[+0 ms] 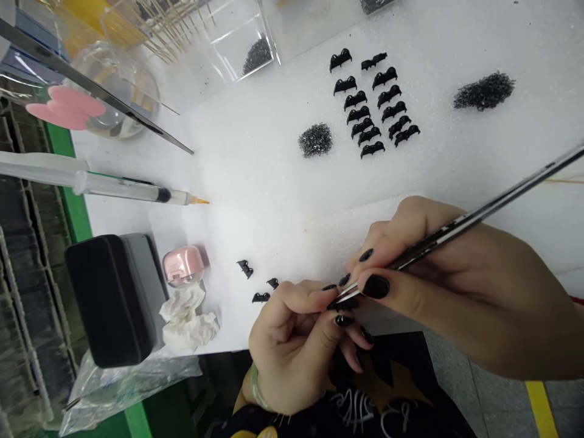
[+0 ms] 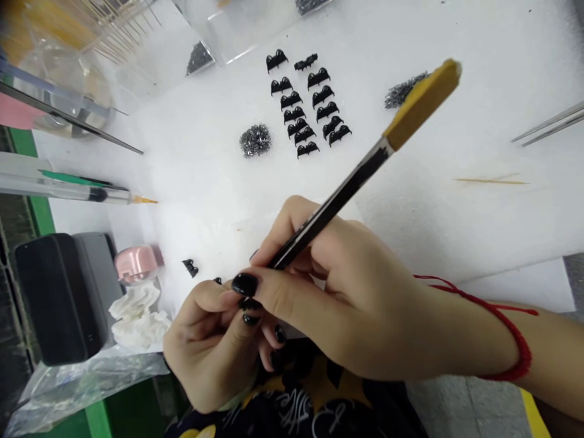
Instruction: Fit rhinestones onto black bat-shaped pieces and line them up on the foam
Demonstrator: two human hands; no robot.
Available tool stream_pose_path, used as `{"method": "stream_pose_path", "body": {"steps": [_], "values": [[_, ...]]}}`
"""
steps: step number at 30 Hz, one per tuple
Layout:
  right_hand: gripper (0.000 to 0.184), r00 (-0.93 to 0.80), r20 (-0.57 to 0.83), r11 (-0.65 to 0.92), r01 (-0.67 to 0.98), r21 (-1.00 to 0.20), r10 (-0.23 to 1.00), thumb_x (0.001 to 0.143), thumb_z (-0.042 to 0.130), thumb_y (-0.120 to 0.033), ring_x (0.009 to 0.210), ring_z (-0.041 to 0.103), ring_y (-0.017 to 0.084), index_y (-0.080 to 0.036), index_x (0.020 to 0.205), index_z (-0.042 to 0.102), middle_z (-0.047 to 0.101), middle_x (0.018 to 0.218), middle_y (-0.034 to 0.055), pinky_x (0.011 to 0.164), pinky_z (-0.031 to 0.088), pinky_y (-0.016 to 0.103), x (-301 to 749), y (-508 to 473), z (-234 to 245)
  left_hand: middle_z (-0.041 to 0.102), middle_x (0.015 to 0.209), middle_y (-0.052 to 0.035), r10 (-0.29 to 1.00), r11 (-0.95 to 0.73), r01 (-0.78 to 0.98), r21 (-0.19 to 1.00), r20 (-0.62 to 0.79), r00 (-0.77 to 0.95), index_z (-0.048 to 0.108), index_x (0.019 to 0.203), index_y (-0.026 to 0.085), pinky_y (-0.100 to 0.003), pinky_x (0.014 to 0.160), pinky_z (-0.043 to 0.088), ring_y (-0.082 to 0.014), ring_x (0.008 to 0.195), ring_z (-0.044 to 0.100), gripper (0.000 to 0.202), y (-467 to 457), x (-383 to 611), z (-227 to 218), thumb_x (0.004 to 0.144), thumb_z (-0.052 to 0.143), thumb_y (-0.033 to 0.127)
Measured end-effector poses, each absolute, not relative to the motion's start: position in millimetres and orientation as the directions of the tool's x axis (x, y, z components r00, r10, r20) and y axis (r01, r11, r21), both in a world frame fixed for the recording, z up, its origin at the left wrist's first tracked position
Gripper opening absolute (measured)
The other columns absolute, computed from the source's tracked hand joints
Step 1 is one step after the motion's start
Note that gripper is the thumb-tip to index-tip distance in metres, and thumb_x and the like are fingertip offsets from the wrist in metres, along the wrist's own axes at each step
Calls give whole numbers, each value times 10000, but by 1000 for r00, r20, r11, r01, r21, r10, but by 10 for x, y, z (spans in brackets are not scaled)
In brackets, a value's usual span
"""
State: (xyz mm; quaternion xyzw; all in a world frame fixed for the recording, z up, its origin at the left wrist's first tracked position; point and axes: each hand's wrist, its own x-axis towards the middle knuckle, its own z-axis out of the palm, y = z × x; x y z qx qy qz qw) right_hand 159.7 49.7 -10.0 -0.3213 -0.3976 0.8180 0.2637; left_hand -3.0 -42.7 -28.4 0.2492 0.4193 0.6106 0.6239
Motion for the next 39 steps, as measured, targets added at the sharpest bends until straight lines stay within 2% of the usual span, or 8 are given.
{"method": "stream_pose_path", "body": {"steps": [5,10,15,19,24,29,34,39], "values": [[120,-635,-318,-520,-156,-840,704,988,663,-215,667,777,207,-289,969,571,709,742,-25,569,683,319,1604,482,-96,809,876,-14,973,123,-522,844,-205,-103,768,1146,209,-87,543,627,-140,664,823,262,-447,-23,-286,1029,624,23],[171,-642,-341,-574,-191,-796,687,966,726,-281,653,779,232,-286,954,555,672,690,-29,539,685,347,1614,490,-67,799,874,-2,972,124,-523,843,-209,-106,769,1152,214,-95,548,637,-141,677,826,281,-472,-35,-282,1020,631,8],[183,-622,-342,-551,-175,-816,705,933,774,-272,647,765,198,-282,943,591,680,677,-32,528,672,284,1579,526,-55,817,957,-11,976,115,-531,840,-194,-95,759,1181,210,-87,570,643,-132,712,831,300,-464,-37,-298,1025,616,-4],[177,-613,-336,-533,-166,-830,715,966,739,-298,626,758,187,-274,923,569,665,663,-37,511,661,269,1571,519,-70,824,1016,-13,980,105,-529,842,-179,-92,757,1184,203,-89,580,650,-125,731,833,308,-461,-27,-321,1026,607,-15],[175,-607,-328,-510,-151,-847,724,965,746,-301,640,760,180,-269,922,579,687,689,-30,516,667,258,1574,509,-91,825,990,-24,978,102,-493,864,-177,-107,755,1182,208,-97,556,646,-132,698,829,292,-472,-28,-321,1025,622,1],[198,-511,-311,-427,-123,-896,801,889,828,-267,668,751,150,-253,860,632,728,779,-7,541,666,202,1552,523,-59,833,998,-44,976,93,-436,895,-169,-139,756,1163,209,-101,509,633,-141,653,820,264,-471,-21,-319,1014,650,18],[183,-523,-294,-412,-123,-903,800,950,763,-301,618,736,135,-246,867,609,712,757,-10,524,659,200,1551,515,-46,832,997,-32,973,97,-455,885,-181,-144,760,1162,211,-96,531,639,-130,681,824,268,-479,-14,-322,1017,649,14],[193,-538,-304,-418,-101,-903,786,940,774,-314,628,744,131,-247,881,603,710,768,-16,524,654,193,1574,514,-88,830,1003,-15,972,98,-457,884,-184,-148,758,1168,212,-84,563,646,-114,717,827,289,-503,-15,-328,1021,636,-4]]}}
